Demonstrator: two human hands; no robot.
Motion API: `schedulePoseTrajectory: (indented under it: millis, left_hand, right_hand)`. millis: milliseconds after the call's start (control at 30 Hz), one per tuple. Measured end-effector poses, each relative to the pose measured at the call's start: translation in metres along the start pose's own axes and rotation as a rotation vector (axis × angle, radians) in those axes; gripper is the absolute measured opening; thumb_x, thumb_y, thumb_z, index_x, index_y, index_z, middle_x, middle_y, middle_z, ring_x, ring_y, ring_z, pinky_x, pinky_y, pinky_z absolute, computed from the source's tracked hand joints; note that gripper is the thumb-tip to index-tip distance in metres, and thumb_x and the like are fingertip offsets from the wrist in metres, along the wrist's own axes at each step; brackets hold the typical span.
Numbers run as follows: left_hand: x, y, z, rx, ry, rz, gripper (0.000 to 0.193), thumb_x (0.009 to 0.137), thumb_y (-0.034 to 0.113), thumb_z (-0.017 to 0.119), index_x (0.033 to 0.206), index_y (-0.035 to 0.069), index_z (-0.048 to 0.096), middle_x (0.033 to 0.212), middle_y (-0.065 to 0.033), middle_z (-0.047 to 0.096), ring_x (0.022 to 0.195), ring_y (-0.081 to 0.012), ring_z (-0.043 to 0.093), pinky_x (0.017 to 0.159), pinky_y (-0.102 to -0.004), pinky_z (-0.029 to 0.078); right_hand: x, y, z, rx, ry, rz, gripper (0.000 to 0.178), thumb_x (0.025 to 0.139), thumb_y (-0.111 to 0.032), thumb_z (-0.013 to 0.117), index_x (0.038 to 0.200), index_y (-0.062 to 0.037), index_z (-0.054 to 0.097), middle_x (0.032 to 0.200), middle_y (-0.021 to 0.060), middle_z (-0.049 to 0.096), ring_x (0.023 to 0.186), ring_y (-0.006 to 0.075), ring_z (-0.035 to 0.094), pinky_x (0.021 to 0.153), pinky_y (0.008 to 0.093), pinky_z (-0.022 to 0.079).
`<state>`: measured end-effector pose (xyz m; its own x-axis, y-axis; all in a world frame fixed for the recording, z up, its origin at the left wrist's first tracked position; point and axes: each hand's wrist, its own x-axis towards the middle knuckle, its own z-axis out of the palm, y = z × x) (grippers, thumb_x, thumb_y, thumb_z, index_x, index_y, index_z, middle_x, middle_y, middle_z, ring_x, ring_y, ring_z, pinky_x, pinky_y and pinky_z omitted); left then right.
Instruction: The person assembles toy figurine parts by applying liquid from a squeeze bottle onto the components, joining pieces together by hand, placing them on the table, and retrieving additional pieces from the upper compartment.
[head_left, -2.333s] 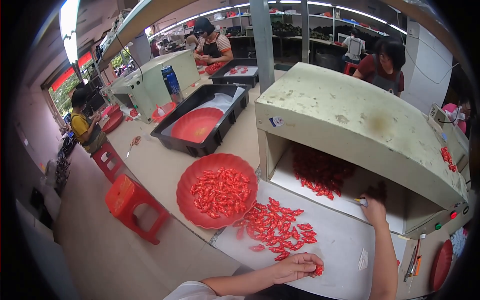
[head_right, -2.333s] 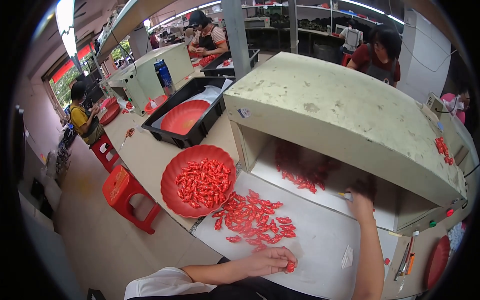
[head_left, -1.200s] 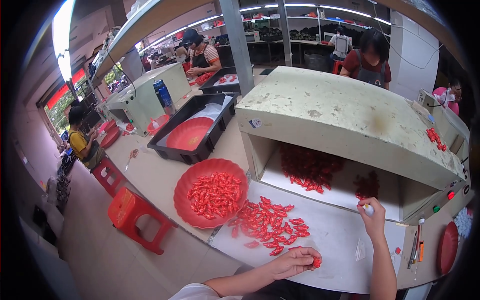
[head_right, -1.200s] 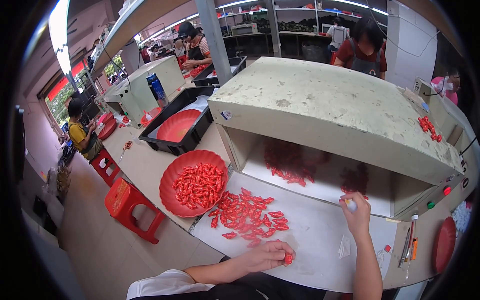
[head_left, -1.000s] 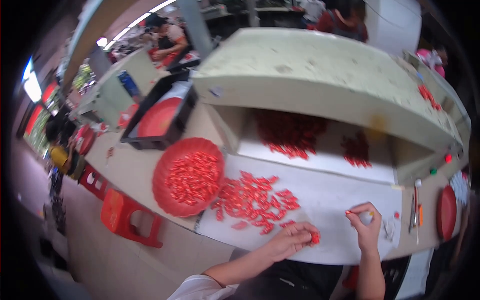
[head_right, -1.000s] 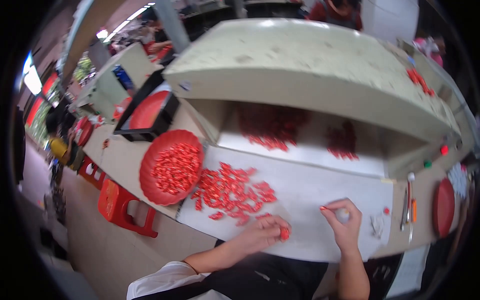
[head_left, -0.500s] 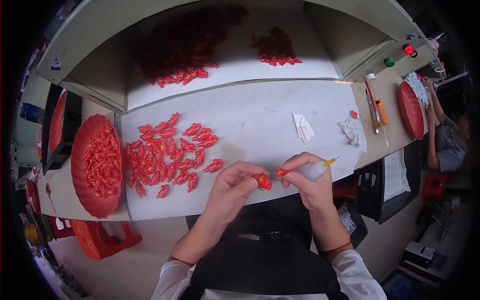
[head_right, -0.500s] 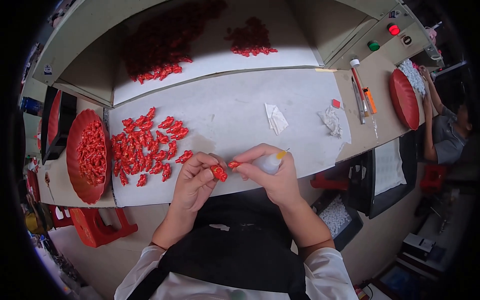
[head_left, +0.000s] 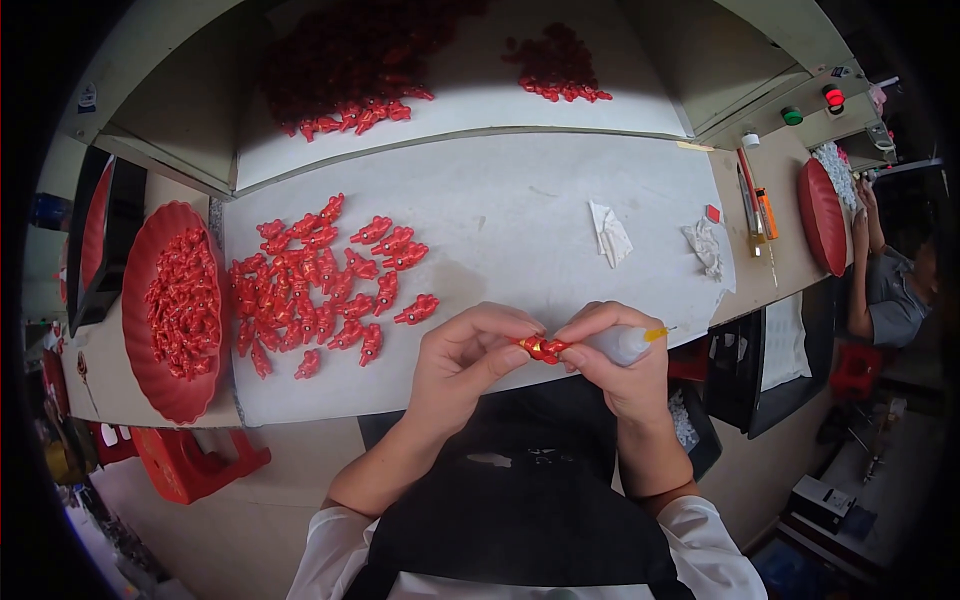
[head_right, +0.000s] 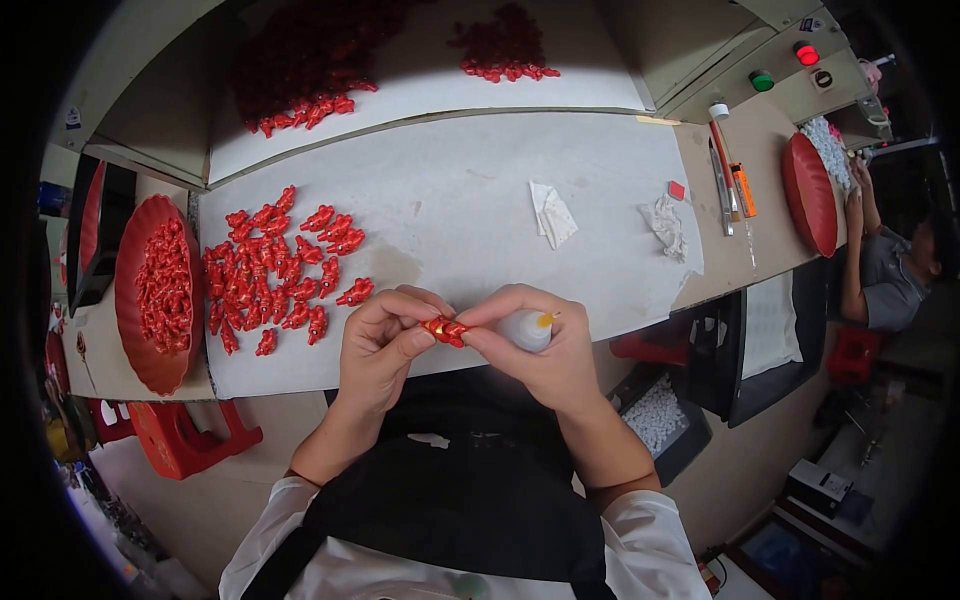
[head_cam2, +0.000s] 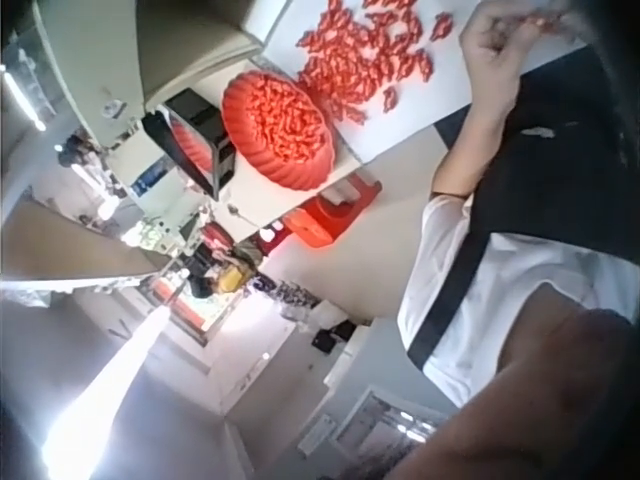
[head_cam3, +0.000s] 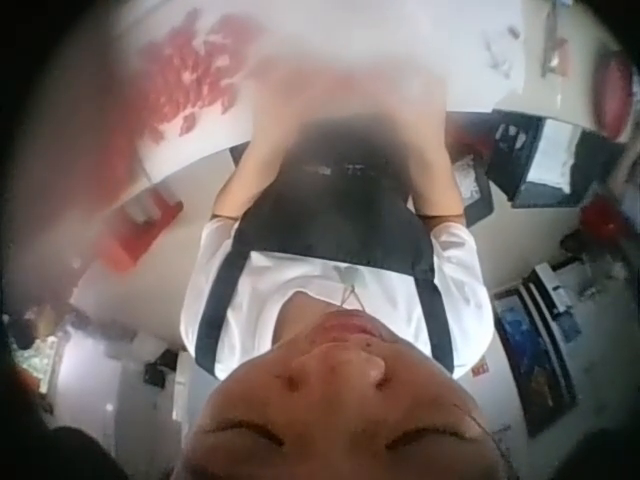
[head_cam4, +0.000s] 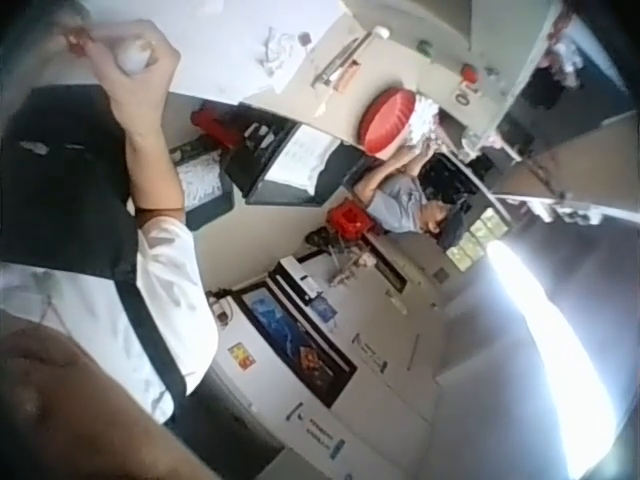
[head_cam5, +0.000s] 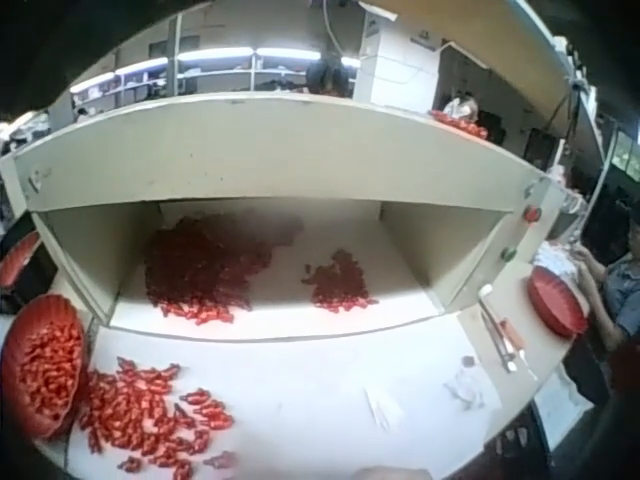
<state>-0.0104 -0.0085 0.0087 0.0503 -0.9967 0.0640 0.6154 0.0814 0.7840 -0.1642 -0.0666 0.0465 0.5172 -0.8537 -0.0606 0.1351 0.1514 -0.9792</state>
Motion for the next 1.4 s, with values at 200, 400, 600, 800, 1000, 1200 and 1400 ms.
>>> schedulePoseTrajectory:
  millis: [200,400,600,800,1000,1200,1400]
  left_hand:
    - [-0.001,0.0009,0.0007,0.037,0.012,0.019,0.015,0.077,-0.005,0.053,0.092,-0.003,0.055,0.094,-0.0109,0.055,0.089,-0.0165,0.054,0.079,-0.0277,0.044]
    - [-0.0022,0.0011,-0.0004,0.144,0.006,0.071,0.016,0.077,-0.006,0.053,0.093,-0.004,0.055,0.095,-0.0112,0.055,0.089,-0.0166,0.054,0.078,-0.0281,0.045]
    - [-0.0011,0.002,0.0016,0.083,0.009,0.014,0.016,0.078,-0.006,0.053,0.094,-0.004,0.055,0.094,-0.0115,0.056,0.087,-0.0165,0.055,0.078,-0.0278,0.045]
    - [-0.0014,0.0009,0.0003,0.084,-0.002,0.022,0.016,0.078,-0.005,0.052,0.094,-0.004,0.055,0.093,-0.0114,0.056,0.086,-0.0162,0.055,0.076,-0.027,0.045]
    - [-0.003,0.0016,-0.0006,0.068,-0.003,-0.009,0.015,0.078,-0.005,0.053,0.093,-0.004,0.055,0.093,-0.0113,0.057,0.084,-0.0159,0.056,0.075,-0.0264,0.045]
    - [-0.0035,0.003,0.0021,0.124,0.009,0.031,0.015,0.078,-0.003,0.054,0.093,-0.004,0.055,0.092,-0.0107,0.057,0.084,-0.0154,0.056,0.075,-0.026,0.045]
    - [-0.0046,0.0023,0.0028,0.083,0.016,-0.007,0.015,0.079,-0.003,0.053,0.094,-0.004,0.055,0.092,-0.0105,0.057,0.085,-0.0155,0.056,0.076,-0.0263,0.045]
  right_hand:
    - [-0.0015,-0.0006,0.002,-0.067,0.009,-0.008,0.011,0.071,0.007,0.06,0.081,0.0022,0.06,0.077,0.0063,0.06,0.071,0.0095,0.056,0.065,0.0197,0.043]
    - [-0.0026,-0.0053,0.0074,-0.193,0.039,-0.081,0.015,0.065,0.01,0.061,0.079,0.0036,0.06,0.075,0.0108,0.06,0.067,0.0141,0.056,0.061,0.0218,0.043]
    - [-0.004,-0.0091,0.0014,-0.407,-0.015,-0.2,0.016,0.068,0.007,0.061,0.083,-0.0002,0.062,0.074,0.0093,0.06,0.066,0.0152,0.058,0.059,0.0221,0.043]
    - [-0.003,-0.0054,0.0004,-0.405,-0.011,-0.228,0.017,0.068,0.006,0.062,0.083,-0.0008,0.062,0.073,0.0089,0.06,0.066,0.0151,0.058,0.058,0.0224,0.043]
    - [-0.0044,-0.0099,0.0015,-0.461,-0.047,-0.282,0.02,0.065,0.007,0.063,0.083,-0.0011,0.062,0.072,0.0089,0.06,0.062,0.0152,0.057,0.056,0.0218,0.043]
    - [-0.0046,-0.0069,0.0029,-0.491,-0.03,-0.343,0.022,0.065,0.008,0.063,0.084,-0.0012,0.062,0.071,0.0091,0.059,0.061,0.0155,0.057,0.054,0.0222,0.043]
    - [-0.0066,-0.0073,0.0038,-0.52,-0.026,-0.355,0.021,0.064,0.009,0.063,0.084,-0.001,0.062,0.07,0.0091,0.059,0.061,0.0159,0.057,0.054,0.0222,0.042]
